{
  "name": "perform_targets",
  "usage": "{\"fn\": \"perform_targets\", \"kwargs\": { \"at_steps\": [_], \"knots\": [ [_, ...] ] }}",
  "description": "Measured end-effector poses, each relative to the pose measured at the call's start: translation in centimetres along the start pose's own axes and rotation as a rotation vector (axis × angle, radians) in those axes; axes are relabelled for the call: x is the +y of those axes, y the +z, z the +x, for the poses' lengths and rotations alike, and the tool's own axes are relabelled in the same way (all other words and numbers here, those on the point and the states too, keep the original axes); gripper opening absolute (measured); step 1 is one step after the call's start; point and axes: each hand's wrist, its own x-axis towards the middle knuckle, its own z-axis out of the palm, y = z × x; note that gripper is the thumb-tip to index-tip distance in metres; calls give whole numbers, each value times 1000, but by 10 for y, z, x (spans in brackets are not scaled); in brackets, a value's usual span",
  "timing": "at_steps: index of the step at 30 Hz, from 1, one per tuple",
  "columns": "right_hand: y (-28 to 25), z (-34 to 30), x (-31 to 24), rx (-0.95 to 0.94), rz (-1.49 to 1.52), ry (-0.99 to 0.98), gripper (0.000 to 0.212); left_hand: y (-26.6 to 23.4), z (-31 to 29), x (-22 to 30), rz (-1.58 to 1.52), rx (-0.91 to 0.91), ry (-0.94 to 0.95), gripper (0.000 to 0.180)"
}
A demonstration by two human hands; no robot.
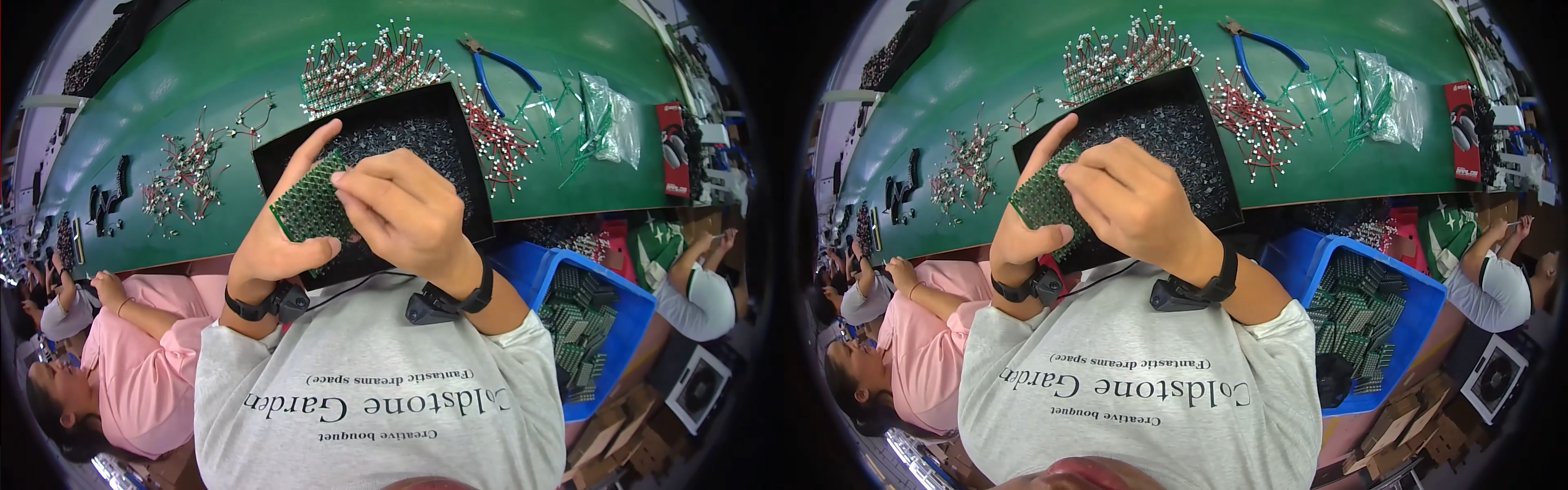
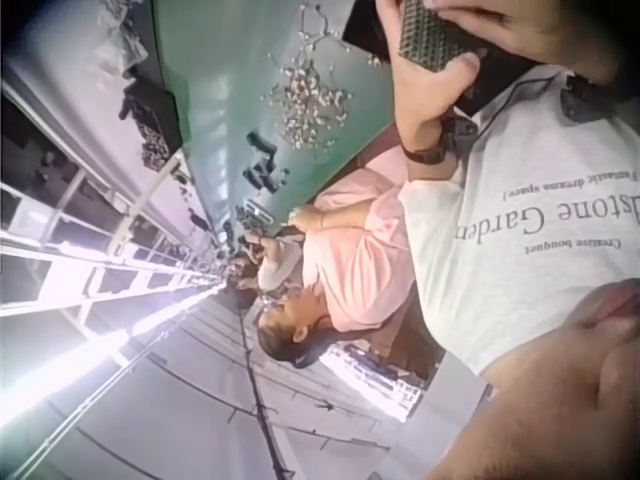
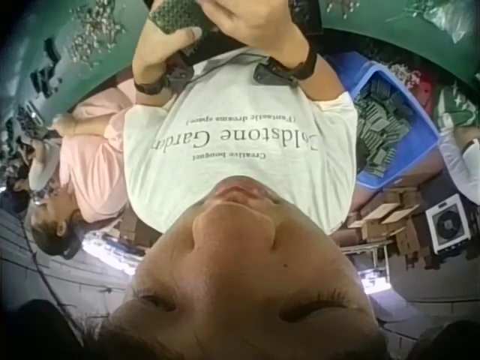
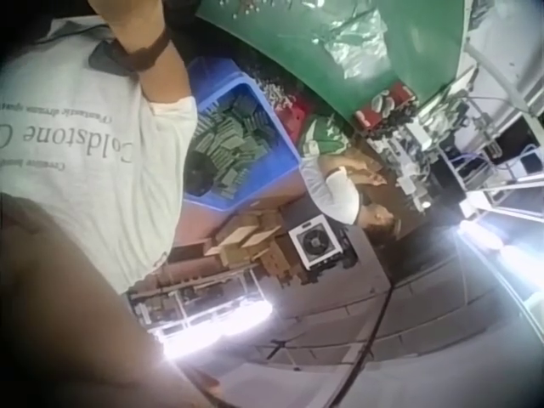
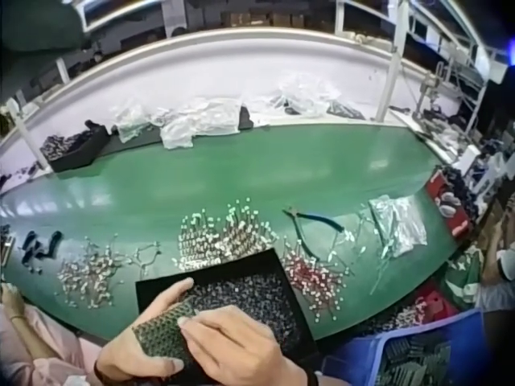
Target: The person picks up a circuit board and attaches red and white wires to it before placing it into a blue bin. Then, they retrieve a new circuit board and press small black components into its surface one at a time.
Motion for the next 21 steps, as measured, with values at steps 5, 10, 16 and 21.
{"fn": "perform_targets", "kwargs": {
  "at_steps": [5,10,16,21],
  "knots": [
    [3,-3,1,-81,27,-76,28,1,-1,-1,9,-49,-98,107],
    [0,-3,0,-140,17,-100,28,2,-2,-2,62,-91,-111,106],
    [-4,-5,3,-116,-13,-97,25,7,0,0,110,-75,-217,109],
    [-9,0,1,-130,-5,-120,26,6,2,1,4,-78,-141,101]
  ]
}}
